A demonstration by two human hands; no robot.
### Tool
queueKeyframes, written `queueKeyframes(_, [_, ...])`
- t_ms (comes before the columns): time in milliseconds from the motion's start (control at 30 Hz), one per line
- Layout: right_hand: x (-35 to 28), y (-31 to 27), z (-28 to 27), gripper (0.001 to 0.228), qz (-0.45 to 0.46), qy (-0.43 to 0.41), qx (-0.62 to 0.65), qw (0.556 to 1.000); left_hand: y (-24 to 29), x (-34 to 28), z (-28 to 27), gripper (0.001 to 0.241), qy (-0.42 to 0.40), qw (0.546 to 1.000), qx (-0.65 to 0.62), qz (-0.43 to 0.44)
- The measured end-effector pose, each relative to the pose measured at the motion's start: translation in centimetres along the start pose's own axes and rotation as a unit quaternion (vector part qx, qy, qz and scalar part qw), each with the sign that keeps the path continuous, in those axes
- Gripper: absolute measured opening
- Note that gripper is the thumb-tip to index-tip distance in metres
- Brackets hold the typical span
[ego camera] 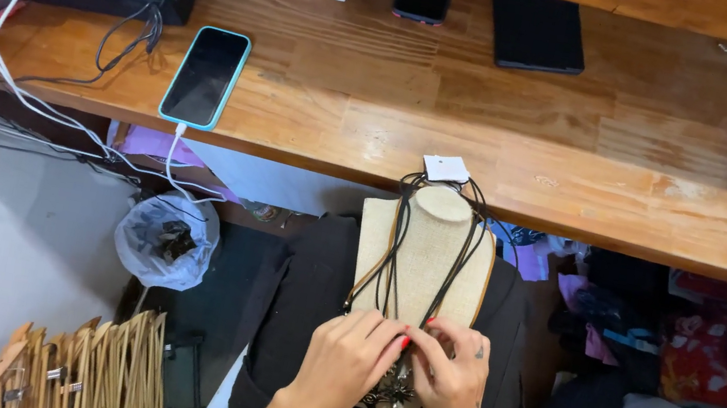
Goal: Organizing necklaces by untangling them, attaching price tags, and placing them on a jewelry display bust.
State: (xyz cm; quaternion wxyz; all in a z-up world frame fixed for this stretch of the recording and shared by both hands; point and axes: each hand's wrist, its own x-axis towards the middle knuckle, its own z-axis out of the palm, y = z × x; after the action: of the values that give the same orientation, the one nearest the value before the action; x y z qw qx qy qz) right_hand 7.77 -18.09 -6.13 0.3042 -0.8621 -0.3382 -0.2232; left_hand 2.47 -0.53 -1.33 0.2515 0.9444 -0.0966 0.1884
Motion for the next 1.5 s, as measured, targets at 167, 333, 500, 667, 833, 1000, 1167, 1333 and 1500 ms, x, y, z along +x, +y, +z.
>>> queueKeyframes(167, [-0.3,0.3,-0.4,0.015,-0.037,0.011,0.010,0.999,-0.3,0.2,0.4,0.008,0.008,0.999,0.031,0.008])
queueKeyframes(333, [-0.5,0.5,-0.3,0.016,-0.043,0.036,0.039,0.998,-0.3,-0.1,1.2,0.015,-0.004,1.000,-0.001,-0.017])
queueKeyframes(500, [-0.5,0.5,-0.5,0.018,-0.023,0.029,0.060,0.997,-0.7,-0.9,1.4,0.023,0.019,0.994,-0.088,-0.069])
queueKeyframes(667, [-0.7,2.2,-1.0,0.024,0.083,0.071,0.120,0.987,-2.3,-2.5,2.9,0.029,0.112,0.966,-0.211,-0.096])
queueKeyframes(833, [7.3,5.9,-4.5,0.014,0.130,0.153,0.078,0.977,-4.3,-3.6,5.4,0.041,0.154,0.947,-0.275,-0.060])
queueKeyframes(1000, [14.2,11.1,-3.0,0.023,0.285,-0.017,0.127,0.950,-3.7,-2.7,5.0,0.046,0.169,0.950,-0.260,-0.046])
queueKeyframes(1167, [19.2,11.1,0.5,0.044,0.325,-0.256,0.040,0.910,-3.3,-2.5,5.1,0.041,0.162,0.964,-0.207,-0.042])
queueKeyframes(1333, [22.3,9.8,2.5,0.057,0.368,-0.309,0.068,0.874,-3.2,-2.1,4.9,0.040,0.162,0.966,-0.195,-0.042])
queueKeyframes(1500, [21.7,12.0,4.3,0.054,0.350,-0.287,0.133,0.881,-3.3,-2.4,5.2,0.040,0.164,0.969,-0.178,-0.043])
